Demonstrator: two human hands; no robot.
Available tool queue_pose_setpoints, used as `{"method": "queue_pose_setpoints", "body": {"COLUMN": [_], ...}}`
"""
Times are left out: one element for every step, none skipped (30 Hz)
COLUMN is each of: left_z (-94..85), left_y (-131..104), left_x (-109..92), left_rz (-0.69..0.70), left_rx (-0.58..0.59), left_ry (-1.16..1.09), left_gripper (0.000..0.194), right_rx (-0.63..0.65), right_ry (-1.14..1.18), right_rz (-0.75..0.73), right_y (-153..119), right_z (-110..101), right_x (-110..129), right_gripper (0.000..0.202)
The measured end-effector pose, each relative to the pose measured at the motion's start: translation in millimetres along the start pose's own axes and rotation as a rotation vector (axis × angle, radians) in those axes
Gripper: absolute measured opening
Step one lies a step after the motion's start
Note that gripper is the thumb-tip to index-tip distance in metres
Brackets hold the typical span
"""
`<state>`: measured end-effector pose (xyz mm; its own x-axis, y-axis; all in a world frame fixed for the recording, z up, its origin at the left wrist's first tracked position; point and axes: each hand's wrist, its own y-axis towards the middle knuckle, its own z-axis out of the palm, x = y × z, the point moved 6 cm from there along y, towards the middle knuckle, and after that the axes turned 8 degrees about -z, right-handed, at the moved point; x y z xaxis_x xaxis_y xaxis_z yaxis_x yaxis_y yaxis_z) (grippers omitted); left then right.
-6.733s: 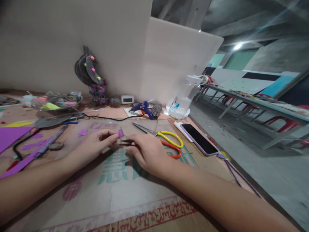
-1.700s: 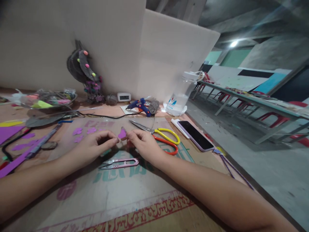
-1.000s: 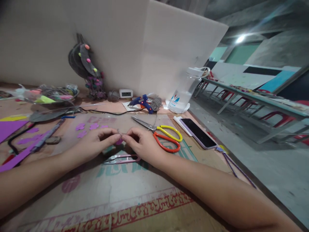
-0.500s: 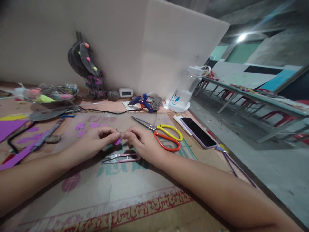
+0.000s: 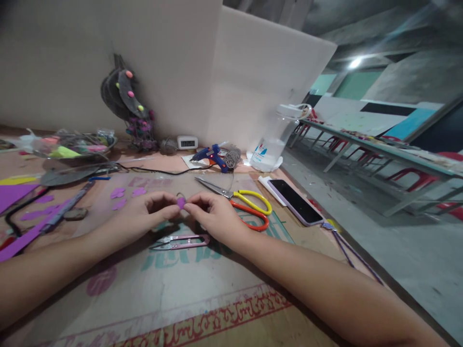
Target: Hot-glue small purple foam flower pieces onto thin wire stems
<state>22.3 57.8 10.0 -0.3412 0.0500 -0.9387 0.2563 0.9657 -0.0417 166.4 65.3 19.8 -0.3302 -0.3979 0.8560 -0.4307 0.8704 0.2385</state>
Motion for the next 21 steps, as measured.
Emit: {"method": "queue_pose_setpoints", "body": {"left_z": [0.0,-0.2,-0.6,-1.0,-1.5,-2.2,-2.9,-3.7,-4.5,-5.3,-5.9,-6.5,-6.7,-6.7,-6.2,-5.8,-5.4,-4.9,-4.5,-4.2,-4.0], "left_y": [0,0,0,0,0,1,1,1,1,1,1,1,2,2,2,3,4,5,5,6,6], "left_x": [0,0,-1,-1,-1,-2,-1,-1,-1,-1,-1,-1,-1,0,0,0,1,2,3,3,4], "left_rz": [-0.007,-0.01,-0.007,-0.002,0.002,0.002,-0.002,-0.007,-0.011,-0.016,-0.021,-0.022,-0.019,-0.013,-0.004,0.008,0.022,0.035,0.043,0.051,0.056], "left_rx": [-0.006,-0.013,-0.019,-0.024,-0.025,-0.03,-0.033,-0.04,-0.048,-0.059,-0.068,-0.079,-0.084,-0.085,-0.078,-0.07,-0.062,-0.051,-0.04,-0.032,-0.023], "left_ry": [0.017,0.037,0.054,0.061,0.061,0.054,0.044,0.032,0.02,0.009,-0.001,-0.009,-0.016,-0.024,-0.034,-0.047,-0.061,-0.073,-0.081,-0.088,-0.093], "left_gripper": [0.028,0.027,0.026,0.026,0.026,0.025,0.025,0.024,0.023,0.022,0.021,0.02,0.019,0.019,0.019,0.019,0.02,0.02,0.021,0.022,0.022], "right_rx": [-0.004,-0.001,0.008,0.019,0.028,0.029,0.016,-0.011,-0.045,-0.071,-0.069,-0.023,0.063,0.174,0.289,0.385,0.454,0.493,0.51,0.52,0.523], "right_ry": [0.004,0.005,0.006,0.005,0.007,0.013,0.022,0.026,0.017,-0.011,-0.057,-0.122,-0.2,-0.287,-0.379,-0.47,-0.559,-0.643,-0.717,-0.777,-0.821], "right_rz": [0.002,0.003,0.001,-0.005,-0.015,-0.027,-0.04,-0.053,-0.067,-0.082,-0.11,-0.159,-0.233,-0.324,-0.421,-0.511,-0.58,-0.624,-0.652,-0.675,-0.702], "right_y": [0,1,1,2,2,3,4,4,4,3,2,0,-3,-7,-13,-18,-23,-26,-28,-29,-30], "right_z": [-1,-1,0,0,0,0,-2,-5,-8,-12,-14,-13,-9,-3,5,12,17,22,25,28,30], "right_x": [0,-1,-2,-3,-4,-4,-4,-4,-2,0,4,11,18,27,34,39,43,44,43,42,40], "right_gripper": [0.021,0.021,0.021,0.022,0.024,0.026,0.028,0.028,0.026,0.023,0.019,0.017,0.018,0.021,0.027,0.033,0.036,0.035,0.032,0.028,0.027]}}
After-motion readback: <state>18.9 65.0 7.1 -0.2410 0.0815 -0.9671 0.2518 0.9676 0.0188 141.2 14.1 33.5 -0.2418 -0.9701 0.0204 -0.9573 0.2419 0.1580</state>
